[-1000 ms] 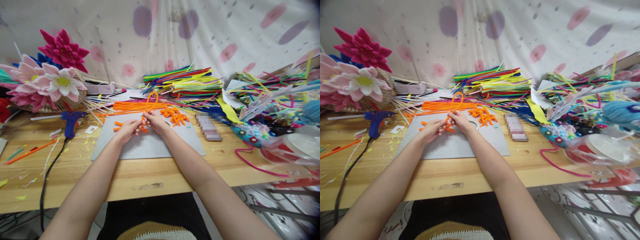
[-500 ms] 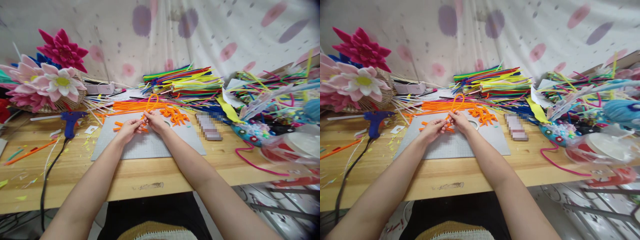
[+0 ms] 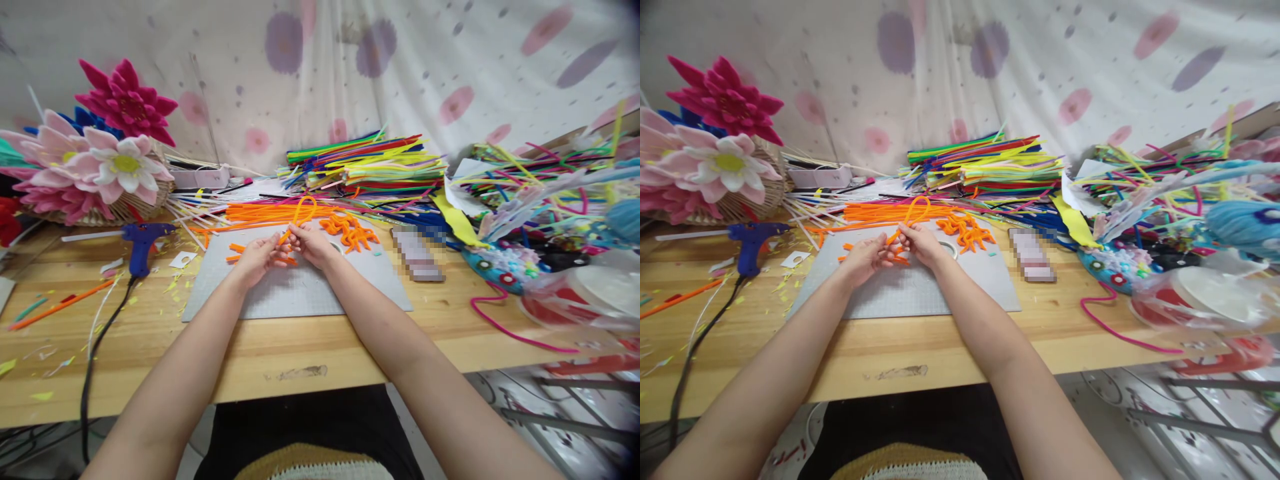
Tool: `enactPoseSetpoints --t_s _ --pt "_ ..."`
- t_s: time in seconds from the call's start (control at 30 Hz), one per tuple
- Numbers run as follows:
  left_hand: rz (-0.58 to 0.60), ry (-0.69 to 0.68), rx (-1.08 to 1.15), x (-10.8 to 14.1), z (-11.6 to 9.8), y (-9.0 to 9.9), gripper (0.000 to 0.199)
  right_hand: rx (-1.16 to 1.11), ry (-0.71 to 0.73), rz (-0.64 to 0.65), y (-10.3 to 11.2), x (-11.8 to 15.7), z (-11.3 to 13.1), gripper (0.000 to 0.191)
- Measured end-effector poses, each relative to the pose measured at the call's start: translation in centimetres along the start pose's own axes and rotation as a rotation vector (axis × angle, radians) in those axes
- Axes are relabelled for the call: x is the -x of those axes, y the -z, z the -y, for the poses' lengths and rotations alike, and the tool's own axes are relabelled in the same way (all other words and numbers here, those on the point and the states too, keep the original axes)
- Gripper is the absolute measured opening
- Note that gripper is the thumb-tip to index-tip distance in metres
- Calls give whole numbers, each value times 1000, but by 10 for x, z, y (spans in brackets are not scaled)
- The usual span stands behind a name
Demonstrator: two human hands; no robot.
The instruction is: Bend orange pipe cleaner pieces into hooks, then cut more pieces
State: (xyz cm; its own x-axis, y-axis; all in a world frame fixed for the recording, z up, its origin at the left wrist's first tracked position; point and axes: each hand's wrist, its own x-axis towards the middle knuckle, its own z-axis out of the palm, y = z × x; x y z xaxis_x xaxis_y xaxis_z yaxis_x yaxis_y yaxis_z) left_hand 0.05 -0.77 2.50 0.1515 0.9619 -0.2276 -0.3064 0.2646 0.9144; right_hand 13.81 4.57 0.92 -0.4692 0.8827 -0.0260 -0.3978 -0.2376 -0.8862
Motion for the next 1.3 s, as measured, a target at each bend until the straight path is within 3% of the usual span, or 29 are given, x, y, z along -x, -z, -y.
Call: enactPoseSetpoints --t_s 0.23,0.43,0.63,0.93,1.1,1.3 --pt "-14 88 3 1 -5 4 8 76 -17 0 0 0 -1 27" --pt "-77 59 15 -1 -4 3 12 101 -17 31 -1 3 0 25" --pt "39 27 21 5 -8 3 8 95 50 -13 2 1 0 29" --pt "-14 8 -9 1 -3 6 7 80 2 73 4 3 2 31" --pt "17 13 -20 1 -4 6 8 70 -20 77 4 4 2 26" --pt "70 117 -28 3 -8 8 14 147 -44 86 3 5 2 31"
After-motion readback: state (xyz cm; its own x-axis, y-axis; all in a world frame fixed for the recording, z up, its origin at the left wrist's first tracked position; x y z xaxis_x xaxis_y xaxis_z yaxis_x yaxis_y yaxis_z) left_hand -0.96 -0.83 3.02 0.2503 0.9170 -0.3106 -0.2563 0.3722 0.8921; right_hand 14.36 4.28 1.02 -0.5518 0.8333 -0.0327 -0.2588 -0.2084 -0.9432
